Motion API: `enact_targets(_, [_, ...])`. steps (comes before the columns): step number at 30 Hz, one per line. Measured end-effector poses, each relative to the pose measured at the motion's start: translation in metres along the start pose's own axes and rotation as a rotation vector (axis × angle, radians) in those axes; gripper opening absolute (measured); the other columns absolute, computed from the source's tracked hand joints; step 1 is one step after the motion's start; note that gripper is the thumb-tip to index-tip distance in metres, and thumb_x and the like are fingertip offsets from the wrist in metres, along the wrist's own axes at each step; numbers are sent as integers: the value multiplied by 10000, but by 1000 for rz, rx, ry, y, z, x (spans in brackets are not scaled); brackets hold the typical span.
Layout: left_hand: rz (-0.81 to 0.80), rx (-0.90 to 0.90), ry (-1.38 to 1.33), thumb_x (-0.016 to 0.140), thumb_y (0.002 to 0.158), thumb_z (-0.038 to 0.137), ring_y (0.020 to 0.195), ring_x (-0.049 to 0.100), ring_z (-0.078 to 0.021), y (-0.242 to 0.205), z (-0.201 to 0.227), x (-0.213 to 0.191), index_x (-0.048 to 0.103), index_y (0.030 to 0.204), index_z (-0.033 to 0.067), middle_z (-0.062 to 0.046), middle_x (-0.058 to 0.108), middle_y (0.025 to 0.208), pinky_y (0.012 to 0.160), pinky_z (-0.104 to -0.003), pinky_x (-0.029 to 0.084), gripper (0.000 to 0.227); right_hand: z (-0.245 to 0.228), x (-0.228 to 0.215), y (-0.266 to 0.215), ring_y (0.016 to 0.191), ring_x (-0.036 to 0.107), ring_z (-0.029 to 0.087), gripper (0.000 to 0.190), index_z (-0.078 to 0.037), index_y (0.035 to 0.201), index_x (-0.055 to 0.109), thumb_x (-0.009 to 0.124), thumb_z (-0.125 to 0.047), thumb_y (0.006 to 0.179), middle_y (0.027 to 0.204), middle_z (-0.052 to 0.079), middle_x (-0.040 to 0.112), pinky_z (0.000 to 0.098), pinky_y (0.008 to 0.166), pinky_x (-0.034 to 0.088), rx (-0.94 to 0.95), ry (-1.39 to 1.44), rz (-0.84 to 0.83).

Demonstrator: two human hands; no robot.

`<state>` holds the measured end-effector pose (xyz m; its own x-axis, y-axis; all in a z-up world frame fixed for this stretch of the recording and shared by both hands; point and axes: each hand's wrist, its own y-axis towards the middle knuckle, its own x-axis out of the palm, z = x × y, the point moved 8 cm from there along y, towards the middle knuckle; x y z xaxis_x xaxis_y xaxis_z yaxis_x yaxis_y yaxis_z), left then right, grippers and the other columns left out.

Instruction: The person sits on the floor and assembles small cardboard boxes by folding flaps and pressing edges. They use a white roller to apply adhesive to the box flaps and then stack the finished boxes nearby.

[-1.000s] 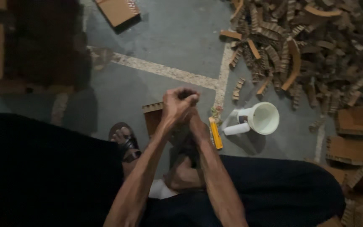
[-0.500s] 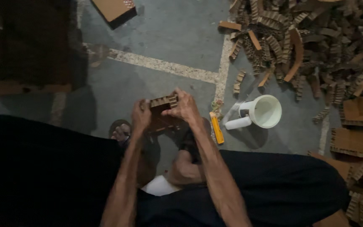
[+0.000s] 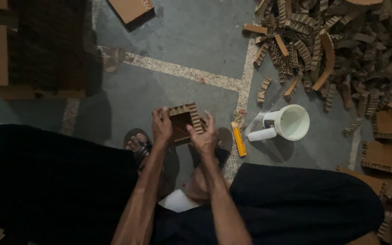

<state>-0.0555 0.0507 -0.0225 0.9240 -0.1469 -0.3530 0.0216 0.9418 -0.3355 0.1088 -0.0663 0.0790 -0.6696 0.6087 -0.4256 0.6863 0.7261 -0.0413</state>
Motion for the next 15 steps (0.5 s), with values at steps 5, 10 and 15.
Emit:
enact_targets(5, [-21,-2,13,495,1048,464,1129,631,-452,0,6,-3,543,1277,40,-261,652,1209,922,-501,493,484,14,2,-25,995,733,360,582,-67,1311,613,871,-246,820,1120,183,738,441,848,566,-70,-260,157])
enact_targets(10, [37,68,3,511,1056,465,1154,642,-451,-4,9,-5,582,1254,35,-266,676,1209,972,-486,499,479,35,4,-26,892,751,301,524,-65,1205,650,875,-259,774,1012,144,757,398,811,584,26,-102,167])
enact_targets(15, [-83,-21,-30,472,1054,472,1178,626,-443,-5,16,-2,549,1297,14,-261,649,1245,998,-496,482,524,39,9,-29,900,724,287,444,-31,1214,658,781,-253,850,1032,145,745,374,813,581,-72,78,184])
